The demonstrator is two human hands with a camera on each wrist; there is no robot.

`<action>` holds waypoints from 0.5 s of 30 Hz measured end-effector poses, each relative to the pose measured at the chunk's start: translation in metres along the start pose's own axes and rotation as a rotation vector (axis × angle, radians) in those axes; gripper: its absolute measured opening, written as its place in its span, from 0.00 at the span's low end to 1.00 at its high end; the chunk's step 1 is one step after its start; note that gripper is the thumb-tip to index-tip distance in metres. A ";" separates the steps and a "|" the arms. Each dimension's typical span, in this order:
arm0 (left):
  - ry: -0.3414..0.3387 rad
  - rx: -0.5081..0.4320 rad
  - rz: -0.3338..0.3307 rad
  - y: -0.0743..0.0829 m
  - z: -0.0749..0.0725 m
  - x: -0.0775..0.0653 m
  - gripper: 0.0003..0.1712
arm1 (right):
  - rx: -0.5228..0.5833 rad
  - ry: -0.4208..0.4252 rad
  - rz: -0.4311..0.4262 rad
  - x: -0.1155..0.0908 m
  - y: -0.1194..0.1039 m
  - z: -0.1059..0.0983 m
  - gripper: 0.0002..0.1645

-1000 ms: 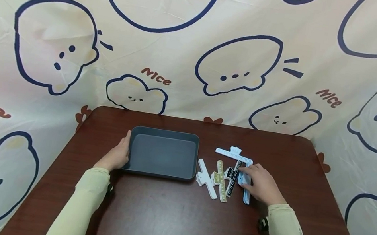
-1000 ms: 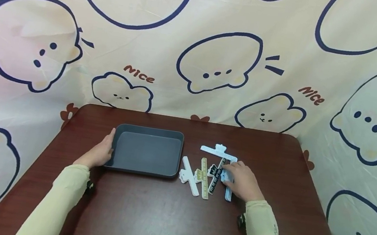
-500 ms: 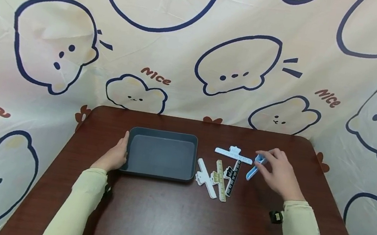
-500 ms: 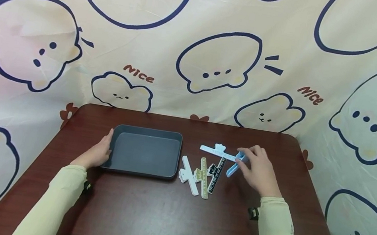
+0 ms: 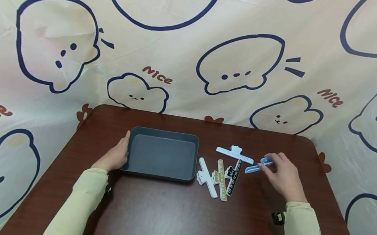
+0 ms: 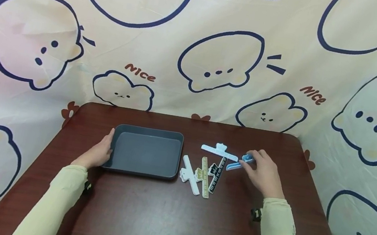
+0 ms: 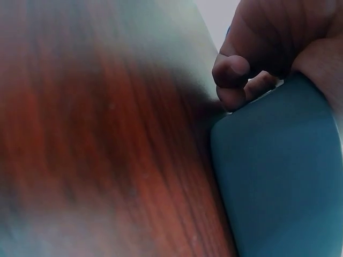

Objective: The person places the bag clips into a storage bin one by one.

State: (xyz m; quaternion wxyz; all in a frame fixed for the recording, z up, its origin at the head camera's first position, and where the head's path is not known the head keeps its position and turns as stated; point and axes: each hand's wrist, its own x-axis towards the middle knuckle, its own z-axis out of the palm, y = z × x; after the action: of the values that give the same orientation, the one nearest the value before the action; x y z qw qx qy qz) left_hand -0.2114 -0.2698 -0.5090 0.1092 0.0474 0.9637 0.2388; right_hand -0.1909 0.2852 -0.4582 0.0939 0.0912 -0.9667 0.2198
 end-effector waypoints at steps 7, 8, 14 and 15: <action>-0.011 -0.011 0.000 0.000 -0.001 0.000 0.47 | 0.006 0.050 0.038 0.002 -0.005 -0.011 0.28; -0.013 -0.014 0.000 0.000 -0.001 0.000 0.47 | 0.006 0.061 0.048 0.003 -0.006 -0.013 0.28; -0.023 -0.030 0.011 0.001 -0.001 -0.002 0.46 | -0.001 0.146 0.093 0.002 -0.009 -0.021 0.30; -0.024 -0.032 0.014 0.001 -0.001 -0.003 0.46 | 0.000 0.153 0.101 0.001 -0.008 -0.021 0.30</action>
State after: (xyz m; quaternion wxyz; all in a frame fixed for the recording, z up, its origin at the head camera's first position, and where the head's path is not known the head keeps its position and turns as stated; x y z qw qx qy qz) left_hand -0.2088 -0.2692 -0.5073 0.1196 0.0552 0.9580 0.2546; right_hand -0.1872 0.2870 -0.4359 0.1564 0.0251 -0.9601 0.2305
